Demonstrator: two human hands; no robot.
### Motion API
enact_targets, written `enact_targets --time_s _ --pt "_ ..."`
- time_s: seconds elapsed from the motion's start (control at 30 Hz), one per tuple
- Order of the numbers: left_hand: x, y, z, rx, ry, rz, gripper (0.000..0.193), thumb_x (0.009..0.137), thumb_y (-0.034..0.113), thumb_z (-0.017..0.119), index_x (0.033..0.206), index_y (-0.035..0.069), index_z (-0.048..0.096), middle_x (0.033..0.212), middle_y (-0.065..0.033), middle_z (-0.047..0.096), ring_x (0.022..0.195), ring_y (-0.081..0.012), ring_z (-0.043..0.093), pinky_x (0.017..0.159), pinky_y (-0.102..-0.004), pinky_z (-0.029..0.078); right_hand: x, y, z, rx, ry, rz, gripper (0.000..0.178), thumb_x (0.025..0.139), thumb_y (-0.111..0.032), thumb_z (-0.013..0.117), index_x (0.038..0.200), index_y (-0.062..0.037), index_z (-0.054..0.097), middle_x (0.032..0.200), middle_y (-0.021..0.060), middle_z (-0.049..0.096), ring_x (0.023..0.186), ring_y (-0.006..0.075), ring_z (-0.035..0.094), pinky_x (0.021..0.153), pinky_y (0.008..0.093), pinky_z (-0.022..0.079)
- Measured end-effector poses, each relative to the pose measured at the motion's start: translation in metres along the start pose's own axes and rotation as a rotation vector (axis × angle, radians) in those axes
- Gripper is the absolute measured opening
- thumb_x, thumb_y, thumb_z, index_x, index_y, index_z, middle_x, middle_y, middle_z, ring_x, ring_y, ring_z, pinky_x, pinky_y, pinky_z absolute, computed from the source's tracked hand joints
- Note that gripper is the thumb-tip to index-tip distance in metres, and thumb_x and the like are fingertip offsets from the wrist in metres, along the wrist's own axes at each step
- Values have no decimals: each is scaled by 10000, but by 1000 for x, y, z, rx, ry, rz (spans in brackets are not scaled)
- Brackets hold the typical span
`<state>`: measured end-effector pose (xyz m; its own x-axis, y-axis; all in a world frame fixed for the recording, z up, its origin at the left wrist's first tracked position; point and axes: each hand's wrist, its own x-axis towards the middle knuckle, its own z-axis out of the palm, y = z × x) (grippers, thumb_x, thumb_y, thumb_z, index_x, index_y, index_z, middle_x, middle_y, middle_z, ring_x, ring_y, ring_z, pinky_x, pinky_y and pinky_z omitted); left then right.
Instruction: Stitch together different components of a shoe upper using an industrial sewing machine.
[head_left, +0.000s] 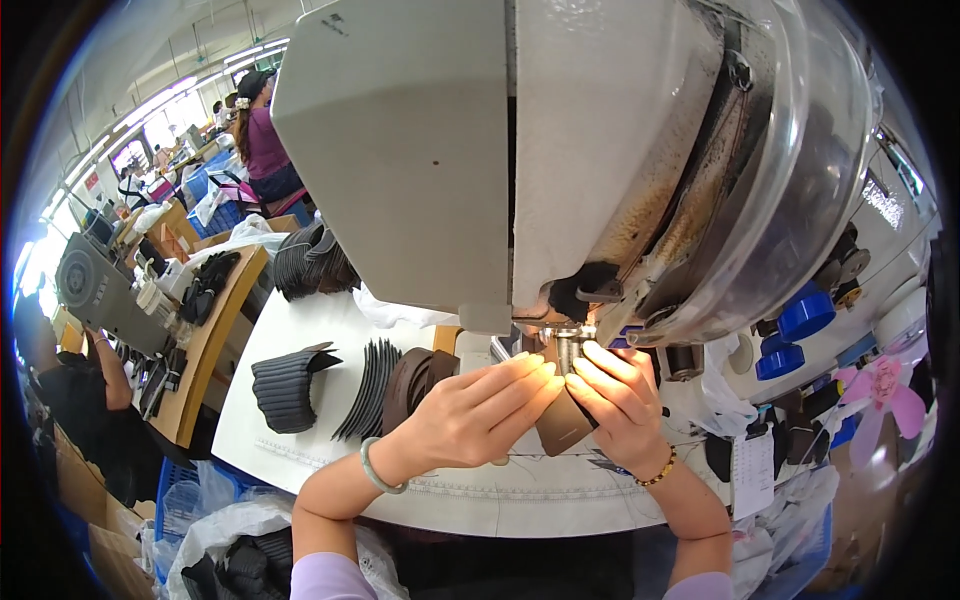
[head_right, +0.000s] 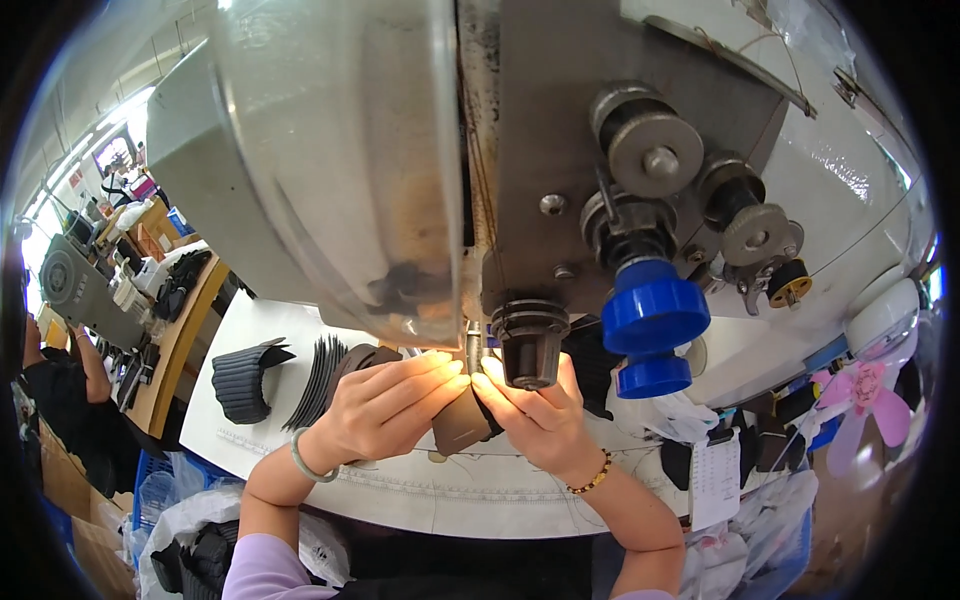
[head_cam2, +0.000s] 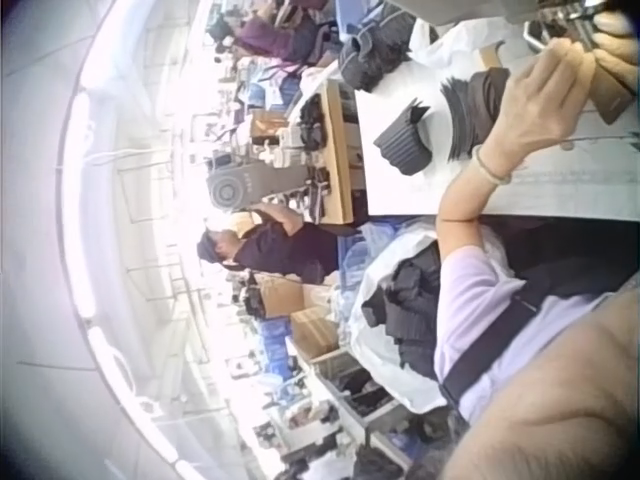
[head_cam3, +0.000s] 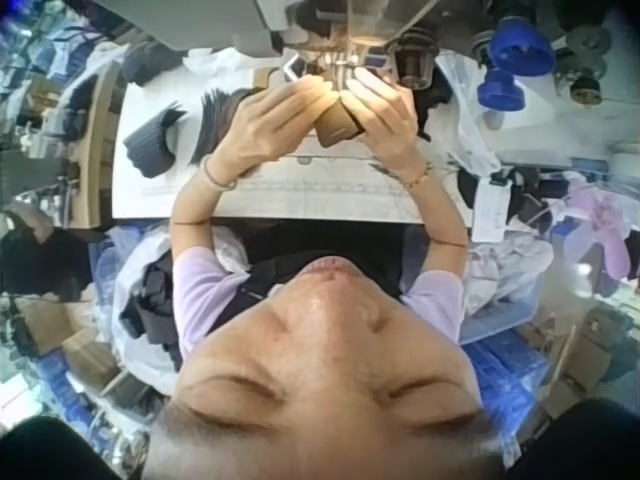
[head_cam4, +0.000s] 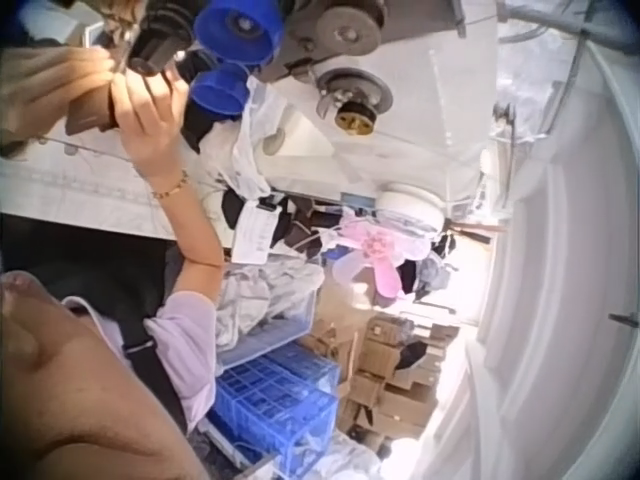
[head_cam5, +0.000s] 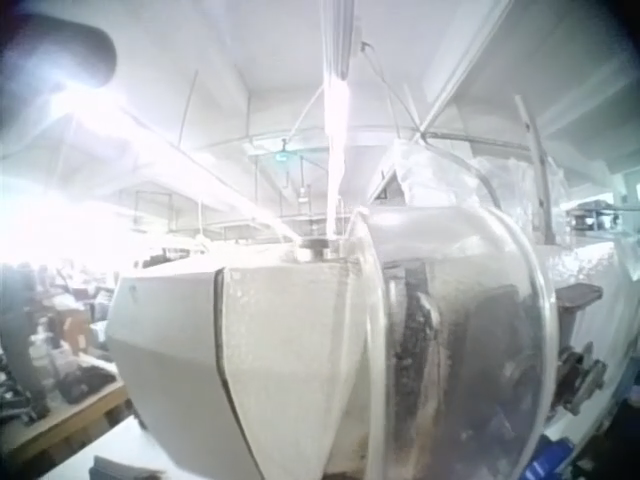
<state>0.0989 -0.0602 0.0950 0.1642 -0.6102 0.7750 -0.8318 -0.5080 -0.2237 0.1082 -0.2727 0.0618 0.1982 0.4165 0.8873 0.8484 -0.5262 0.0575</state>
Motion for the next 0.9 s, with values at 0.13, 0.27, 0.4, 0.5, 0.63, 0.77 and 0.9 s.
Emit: enact_targets --time_s 0.13,0.27,0.4,0.5,0.63,0.77,0.9 --pt "0 -2 1 -12 13 0 380 610 48 627 978 -38 664 951 -112 659 901 -246 672 732 -297 572 1 -1 0 -3 16 18 349 653 -29 694 1001 -47 718 1027 24 647 939 218 621 781 410 452" --pt "0 -11 6 -77 45 -46 390 618 32 635 1005 -5 669 956 -105 673 846 -241 682 619 -297 568 4 3 6 15 9 60 422 626 64 646 1028 -47 711 1048 43 651 925 243 623 800 430 458" --pt "0 -10 6 -84 43 -74 412 615 40 643 1025 10 664 968 -97 659 840 -234 674 574 -302 555 0 4 7 41 15 63 452 631 81 643 1059 -52 702 1059 51 653 934 258 622 815 450 463" --pt "3 -2 3 -82 27 -102 410 623 41 665 1033 13 659 969 -104 663 837 -243 675 591 -310 557 -5 4 9 40 23 92 429 665 82 648 1069 -57 692 1071 77 651 951 275 619 827 467 467" --pt "2 3 8 -101 89 -201 349 701 -12 699 1045 9 641 962 -122 677 798 -258 681 641 -316 559 -8 9 10 76 48 20 446 657 104 593 1078 -42 626 1130 141 610 1031 325 613 824 465 468" --pt "0 9 4 -328 157 -550 260 768 13 715 999 -52 614 906 -126 661 771 -272 655 619 -326 536 -6 10 9 25 77 -9 356 680 34 735 1017 -63 680 934 26 534 828 190 587 774 442 494" --pt "8 4 -6 -296 33 -291 295 719 -23 697 1009 -49 647 928 -144 686 773 -270 673 630 -306 540 -6 11 7 13 89 -40 373 667 47 719 1020 -69 680 926 19 527 807 181 590 773 430 497"
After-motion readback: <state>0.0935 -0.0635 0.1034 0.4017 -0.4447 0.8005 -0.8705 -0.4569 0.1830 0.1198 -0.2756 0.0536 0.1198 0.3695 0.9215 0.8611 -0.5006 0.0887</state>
